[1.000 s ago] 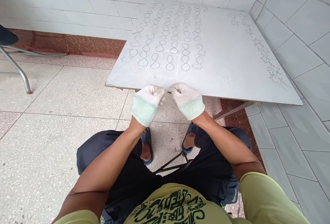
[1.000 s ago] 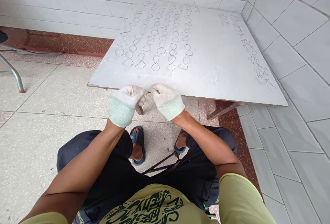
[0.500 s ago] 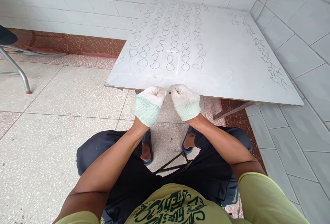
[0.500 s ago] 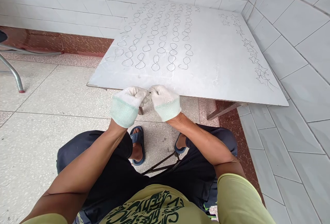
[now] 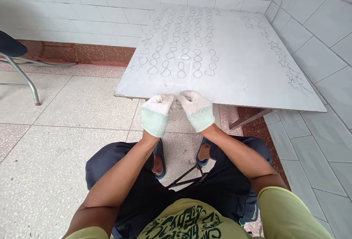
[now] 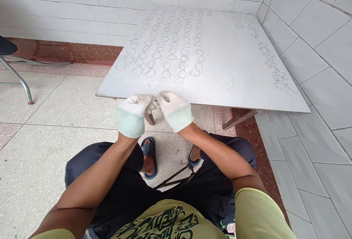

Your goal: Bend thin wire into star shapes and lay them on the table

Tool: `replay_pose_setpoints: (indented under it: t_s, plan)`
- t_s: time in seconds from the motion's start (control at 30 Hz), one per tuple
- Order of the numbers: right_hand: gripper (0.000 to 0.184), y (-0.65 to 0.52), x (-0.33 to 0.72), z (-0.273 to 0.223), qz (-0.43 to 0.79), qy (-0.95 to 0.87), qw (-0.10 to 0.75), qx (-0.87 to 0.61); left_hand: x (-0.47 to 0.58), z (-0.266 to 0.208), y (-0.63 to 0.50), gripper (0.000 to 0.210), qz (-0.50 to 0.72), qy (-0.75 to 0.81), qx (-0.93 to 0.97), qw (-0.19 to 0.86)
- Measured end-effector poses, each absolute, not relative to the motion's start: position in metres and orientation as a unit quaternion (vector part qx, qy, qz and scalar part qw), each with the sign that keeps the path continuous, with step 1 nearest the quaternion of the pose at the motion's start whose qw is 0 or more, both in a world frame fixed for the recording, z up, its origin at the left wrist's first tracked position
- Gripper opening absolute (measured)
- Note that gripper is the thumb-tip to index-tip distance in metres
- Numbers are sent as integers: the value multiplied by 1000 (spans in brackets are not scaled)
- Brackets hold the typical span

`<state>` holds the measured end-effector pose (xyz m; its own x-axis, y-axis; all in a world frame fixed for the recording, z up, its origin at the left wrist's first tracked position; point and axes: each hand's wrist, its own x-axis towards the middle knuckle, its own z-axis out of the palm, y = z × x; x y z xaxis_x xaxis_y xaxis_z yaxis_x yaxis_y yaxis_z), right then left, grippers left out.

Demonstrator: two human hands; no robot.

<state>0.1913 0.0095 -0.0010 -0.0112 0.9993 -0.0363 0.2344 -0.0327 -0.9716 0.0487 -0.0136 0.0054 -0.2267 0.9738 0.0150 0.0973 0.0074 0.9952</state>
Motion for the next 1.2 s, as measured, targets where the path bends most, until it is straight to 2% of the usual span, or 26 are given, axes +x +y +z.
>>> replay_pose_setpoints:
  t_s: [0.13,0.37,0.57,0.63,0.8,1.0,1.1,1.2]
  plan:
    - [27,7,193,5,496,-537,435,-526,46,1,-10,36,518,553,483,438]
    - [21,14,201,-2,472,-526,446,-549,24,9,-1,57,530,532,524,401]
    - [28,19,206,-9,391,-599,427,-554,18,9,6,31,412,575,535,462]
    - [32,19,207,-11,364,-629,420,-543,19,6,7,27,406,577,529,472]
    - [37,18,206,-20,272,-699,386,-537,20,0,9,28,418,564,537,468]
    - [39,11,199,-22,158,-769,304,-539,20,-3,15,29,441,530,559,461]
    - [36,5,193,-16,163,-764,302,-547,25,-5,16,33,461,487,557,490]
    - [39,2,190,-12,224,-725,348,-551,30,-8,16,35,496,469,519,515]
